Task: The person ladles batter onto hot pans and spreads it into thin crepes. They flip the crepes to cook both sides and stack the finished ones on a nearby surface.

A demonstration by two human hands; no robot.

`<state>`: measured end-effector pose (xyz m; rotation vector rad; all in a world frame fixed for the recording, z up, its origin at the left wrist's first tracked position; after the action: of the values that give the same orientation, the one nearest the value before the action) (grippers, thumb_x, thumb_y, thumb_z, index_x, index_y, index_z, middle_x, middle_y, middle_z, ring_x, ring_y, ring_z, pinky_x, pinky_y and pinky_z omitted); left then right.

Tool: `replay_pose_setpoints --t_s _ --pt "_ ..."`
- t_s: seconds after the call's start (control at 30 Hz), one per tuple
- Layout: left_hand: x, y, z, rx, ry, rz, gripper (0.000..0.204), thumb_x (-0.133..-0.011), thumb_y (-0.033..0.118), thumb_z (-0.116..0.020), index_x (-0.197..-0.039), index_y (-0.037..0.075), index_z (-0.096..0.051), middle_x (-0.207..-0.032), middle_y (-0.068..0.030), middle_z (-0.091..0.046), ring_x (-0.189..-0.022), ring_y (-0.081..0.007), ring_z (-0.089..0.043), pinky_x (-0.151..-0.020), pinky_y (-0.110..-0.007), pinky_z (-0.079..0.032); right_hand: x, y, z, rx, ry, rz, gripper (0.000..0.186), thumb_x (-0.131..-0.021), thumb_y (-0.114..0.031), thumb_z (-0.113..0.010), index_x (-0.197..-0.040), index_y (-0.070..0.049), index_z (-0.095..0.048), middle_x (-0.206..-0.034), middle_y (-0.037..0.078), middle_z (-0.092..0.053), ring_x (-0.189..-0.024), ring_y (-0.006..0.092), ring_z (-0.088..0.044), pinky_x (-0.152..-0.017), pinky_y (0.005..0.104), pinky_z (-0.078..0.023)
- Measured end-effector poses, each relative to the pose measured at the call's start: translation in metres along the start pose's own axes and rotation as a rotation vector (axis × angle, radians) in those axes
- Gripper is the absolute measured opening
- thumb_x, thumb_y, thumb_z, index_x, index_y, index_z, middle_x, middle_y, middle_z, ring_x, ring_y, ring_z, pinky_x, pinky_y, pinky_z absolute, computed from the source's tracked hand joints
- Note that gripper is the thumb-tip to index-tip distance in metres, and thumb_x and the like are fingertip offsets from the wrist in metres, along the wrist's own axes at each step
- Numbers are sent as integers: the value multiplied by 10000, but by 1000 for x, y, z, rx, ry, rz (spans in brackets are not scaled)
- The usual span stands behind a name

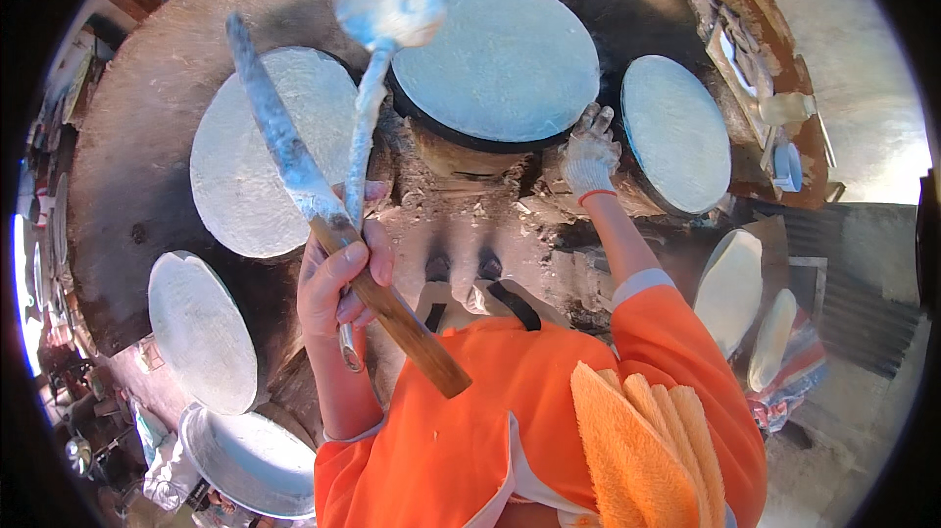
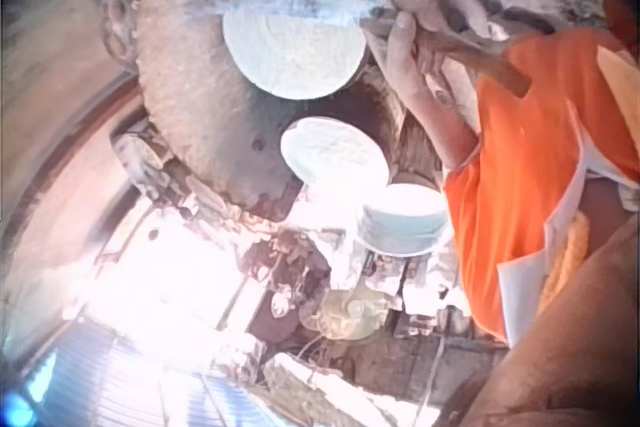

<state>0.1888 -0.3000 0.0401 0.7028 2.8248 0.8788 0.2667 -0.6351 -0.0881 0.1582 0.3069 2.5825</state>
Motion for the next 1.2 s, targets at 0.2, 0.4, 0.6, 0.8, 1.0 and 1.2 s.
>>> replay_pose_setpoints --t_s 0.2,0.4,0.6,0.8,1.0,1.2 --pt "2 -8 49 -189 354 133 379 -866 77 -476 -1225 27 -365 -733 -106 -554 -346 -38 -326 -318 -179 -284 -42 -5 -29 382 260 156 553 -827 -190 -507 -1314 -42 -293 -1327 180 -346 -1167 273 -430 -908 433 -390" --pt "10 -4 62 -259 383 237 373 -852 66 -497 -1200 44 -364 -717 -110 -564 -347 -51 -333 -327 -197 -276 -41 -6 -62 297 -113 11 325 -779 -193 -522 -1051 -38 -609 -1064 125 -616 -801 323 -650 -632 443 -516" --pt "-20 -5 37 -155 44 232 465 -839 97 -505 -1261 -12 -341 -697 -87 -524 -312 -33 -290 -287 -160 -266 57 18 -148 204 -563 469 284 -802 -236 -502 -964 -78 -673 -1051 120 -635 -933 276 -628 -710 419 -518" --pt "-56 -67 49 -172 234 319 402 -903 115 -421 -1274 -13 -334 -739 -60 -505 -315 -36 -308 -288 -163 -280 108 98 -118 -256 -383 41 287 -821 -271 -484 -934 -73 -657 -945 139 -635 -881 326 -610 -781 481 -461" --pt "-62 -137 28 -134 2 521 352 -924 133 -400 -1248 -1 -367 -766 -84 -518 -329 -34 -310 -284 -171 -309 186 273 -35 -98 278 -243 462 -762 -398 -591 -1107 -91 -584 -1278 122 -423 -1150 320 -428 -957 500 -320" --pt "-58 -207 -47 -158 -25 592 395 -924 113 -377 -1282 -29 -293 -773 -83 -502 -324 -31 -327 -277 -173 -332 238 392 -109 -149 240 -556 493 -708 -332 -655 -1134 -114 -537 -1271 120 -425 -1131 318 -448 -978 475 -314"
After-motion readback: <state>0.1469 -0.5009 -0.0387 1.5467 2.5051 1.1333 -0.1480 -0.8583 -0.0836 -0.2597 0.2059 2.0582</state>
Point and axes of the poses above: each hand's wrist, its own x-axis away from the middle knuckle, its own z-axis out of the back of the hand, y = z × x, the point moved 5 cm from there along -x, towards the middle knuckle
